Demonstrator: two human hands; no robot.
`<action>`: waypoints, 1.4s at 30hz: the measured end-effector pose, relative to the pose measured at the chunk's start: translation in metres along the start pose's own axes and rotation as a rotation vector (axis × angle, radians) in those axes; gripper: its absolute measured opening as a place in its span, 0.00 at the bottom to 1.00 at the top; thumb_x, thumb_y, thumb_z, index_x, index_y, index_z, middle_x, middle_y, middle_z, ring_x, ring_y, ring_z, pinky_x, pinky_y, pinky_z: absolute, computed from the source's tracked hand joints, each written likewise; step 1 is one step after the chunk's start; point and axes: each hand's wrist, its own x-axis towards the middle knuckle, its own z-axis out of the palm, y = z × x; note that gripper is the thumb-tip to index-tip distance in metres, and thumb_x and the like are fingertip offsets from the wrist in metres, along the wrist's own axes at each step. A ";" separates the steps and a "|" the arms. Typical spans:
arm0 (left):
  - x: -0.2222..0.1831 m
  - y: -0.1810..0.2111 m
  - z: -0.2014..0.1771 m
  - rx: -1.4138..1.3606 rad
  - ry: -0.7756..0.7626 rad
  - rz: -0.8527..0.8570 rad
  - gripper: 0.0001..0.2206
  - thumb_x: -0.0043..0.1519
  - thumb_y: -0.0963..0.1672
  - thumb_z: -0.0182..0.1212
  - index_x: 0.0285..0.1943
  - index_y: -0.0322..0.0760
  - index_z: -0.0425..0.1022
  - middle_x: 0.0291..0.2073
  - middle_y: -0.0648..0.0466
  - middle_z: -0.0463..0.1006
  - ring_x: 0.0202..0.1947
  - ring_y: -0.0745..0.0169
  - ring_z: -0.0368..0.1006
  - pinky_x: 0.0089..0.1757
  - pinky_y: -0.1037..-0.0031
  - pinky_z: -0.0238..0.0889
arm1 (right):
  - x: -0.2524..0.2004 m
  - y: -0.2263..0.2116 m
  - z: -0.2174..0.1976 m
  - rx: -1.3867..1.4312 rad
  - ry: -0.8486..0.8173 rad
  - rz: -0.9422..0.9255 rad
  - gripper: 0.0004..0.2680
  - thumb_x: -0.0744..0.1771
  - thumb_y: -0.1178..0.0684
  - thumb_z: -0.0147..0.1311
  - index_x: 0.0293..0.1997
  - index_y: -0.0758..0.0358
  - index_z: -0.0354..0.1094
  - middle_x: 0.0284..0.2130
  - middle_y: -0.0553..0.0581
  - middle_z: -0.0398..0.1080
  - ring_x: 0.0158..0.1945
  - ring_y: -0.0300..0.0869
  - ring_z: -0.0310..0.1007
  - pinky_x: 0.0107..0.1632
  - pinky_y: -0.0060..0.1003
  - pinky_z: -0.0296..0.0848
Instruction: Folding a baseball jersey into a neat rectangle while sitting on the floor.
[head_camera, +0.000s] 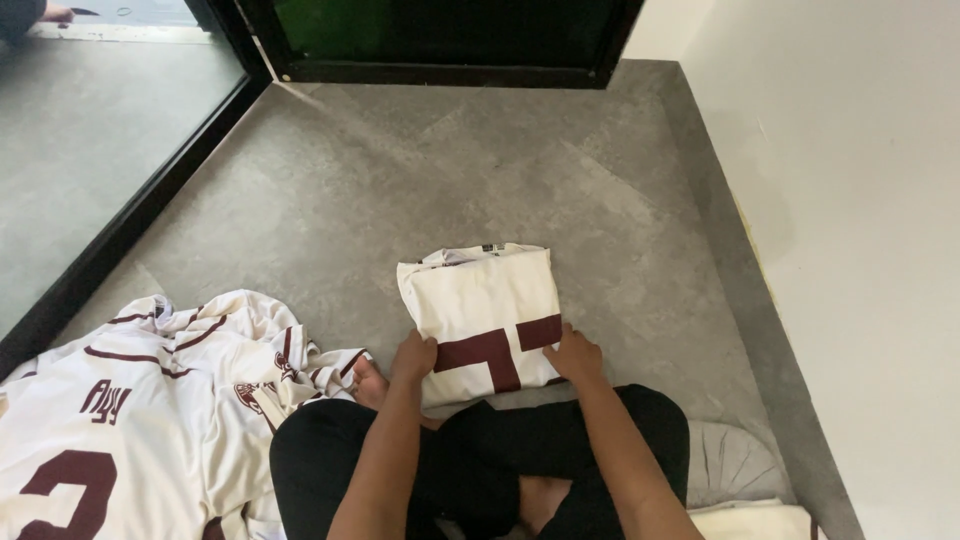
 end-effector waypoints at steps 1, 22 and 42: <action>-0.002 0.001 -0.001 0.001 -0.001 -0.002 0.27 0.60 0.50 0.41 0.66 0.33 0.54 0.56 0.37 0.65 0.58 0.40 0.61 0.50 0.51 0.57 | 0.001 0.001 0.002 0.001 -0.002 0.001 0.24 0.63 0.37 0.37 0.57 0.66 0.55 0.43 0.64 0.69 0.43 0.48 0.72 0.40 0.40 0.71; -0.014 0.061 -0.058 0.129 0.160 0.127 0.22 0.58 0.49 0.49 0.57 0.28 0.62 0.47 0.41 0.68 0.50 0.44 0.67 0.44 0.54 0.65 | 0.047 -0.011 -0.015 -0.035 0.162 -0.108 0.22 0.64 0.43 0.44 0.61 0.67 0.52 0.53 0.68 0.59 0.57 0.55 0.61 0.57 0.52 0.56; 0.029 0.065 -0.054 -0.231 0.446 0.080 0.10 0.57 0.46 0.57 0.40 0.35 0.74 0.31 0.47 0.76 0.36 0.49 0.73 0.34 0.63 0.65 | 0.137 0.000 0.005 0.846 0.247 0.047 0.17 0.64 0.44 0.55 0.52 0.66 0.64 0.42 0.65 0.68 0.48 0.51 0.67 0.46 0.44 0.68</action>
